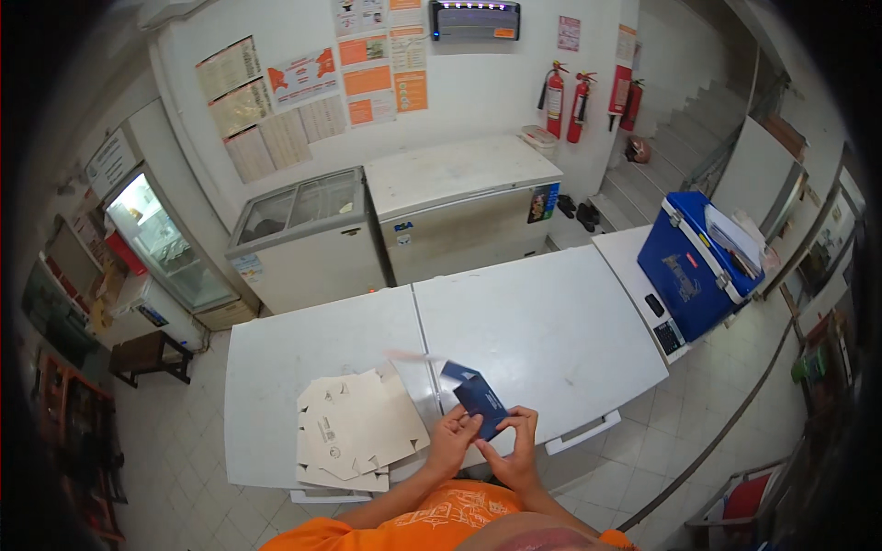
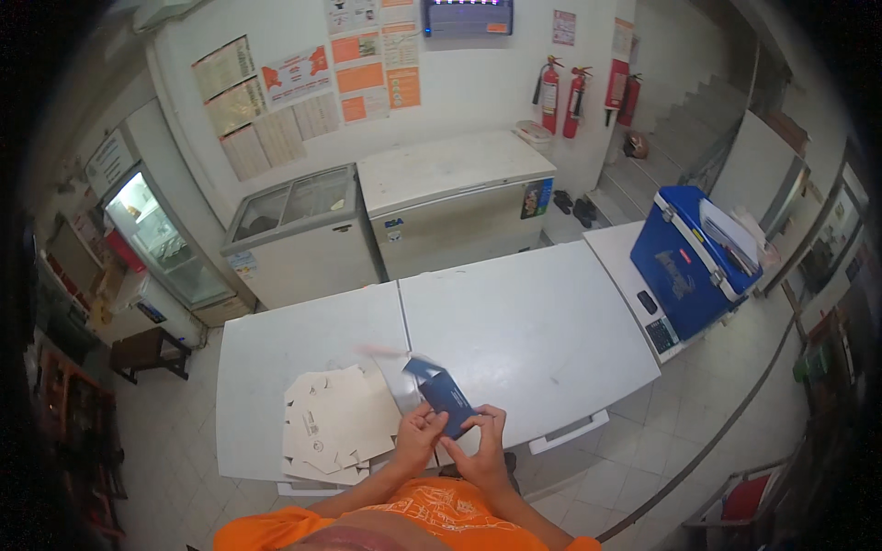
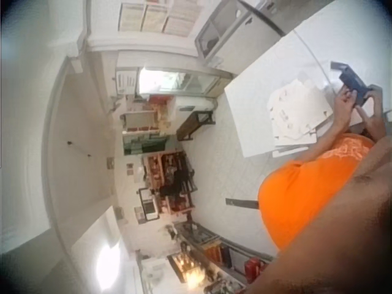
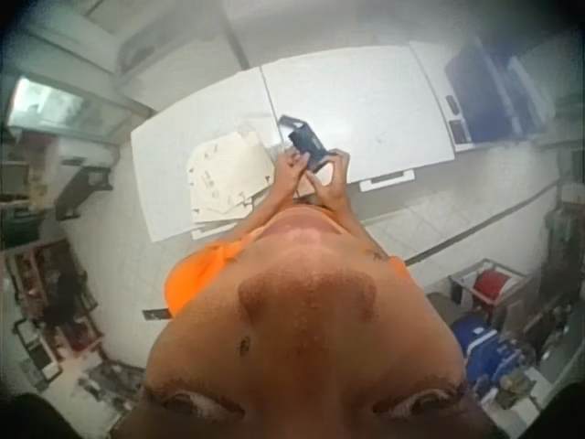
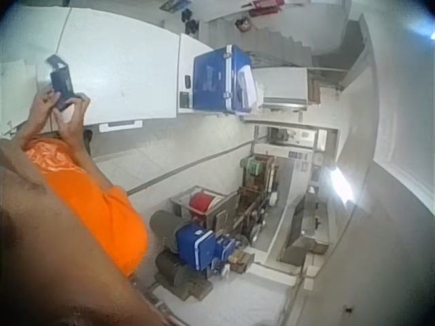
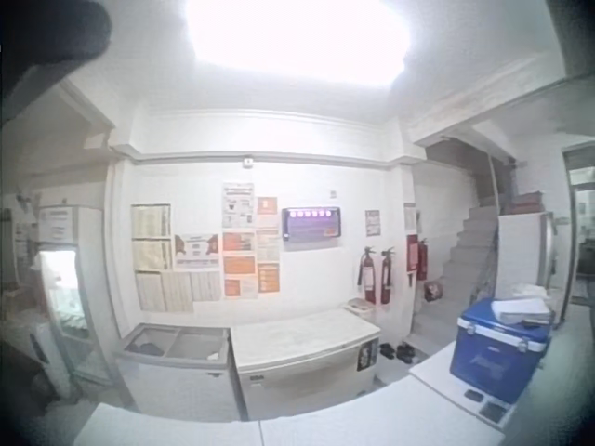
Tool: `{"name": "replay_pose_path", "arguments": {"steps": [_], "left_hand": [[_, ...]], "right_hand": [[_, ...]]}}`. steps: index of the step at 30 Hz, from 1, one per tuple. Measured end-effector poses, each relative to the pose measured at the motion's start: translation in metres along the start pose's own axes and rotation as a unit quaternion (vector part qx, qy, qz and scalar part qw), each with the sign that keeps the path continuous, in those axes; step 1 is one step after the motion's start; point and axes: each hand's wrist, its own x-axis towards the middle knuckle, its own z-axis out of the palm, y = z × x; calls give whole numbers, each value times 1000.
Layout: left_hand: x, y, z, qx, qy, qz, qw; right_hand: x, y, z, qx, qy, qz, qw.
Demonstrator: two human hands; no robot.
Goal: The person assembles cardboard food boxes by hand, folding the flaps and interlocking the tabs to create the box shape.
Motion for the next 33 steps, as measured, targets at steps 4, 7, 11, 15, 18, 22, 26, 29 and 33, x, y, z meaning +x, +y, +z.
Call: {"name": "replay_pose_path", "arguments": {"steps": [4, 7, 11, 15, 18, 22, 26, 29, 33], "left_hand": [[-4, 28, -16, 101, -158, -154, 970], [-25, 19, -13, 119, -251, -254, 926], [-27, 14, -14, 171, -281, -320, 888], [-34, -20, -19, 90, -276, -268, 918], [-29, -14, -12, 54, -343, -343, 873], [-38, -4, -7, 47, -297, -327, 896], [-42, 0, -6, 173, -277, -322, 889], [-48, -1, 11, 126, -214, -187, 950], [-53, -7, 19, 219, -140, -87, 962]], "right_hand": [[-14, 18, -22, 230, 43, 145, 961], [-4, 5, -44, 160, -67, 108, 979], [-5, 9, -68, 28, -364, 26, 931], [7, -7, -86, -61, -376, -71, 922], [11, -24, -94, -125, -381, 32, 916], [-3, -28, -79, -212, -198, -52, 956], [-8, -2, -82, 20, -463, 91, 881], [-5, -23, -79, -223, -354, -97, 903], [-5, -46, -70, -258, -347, -90, 897]]}}
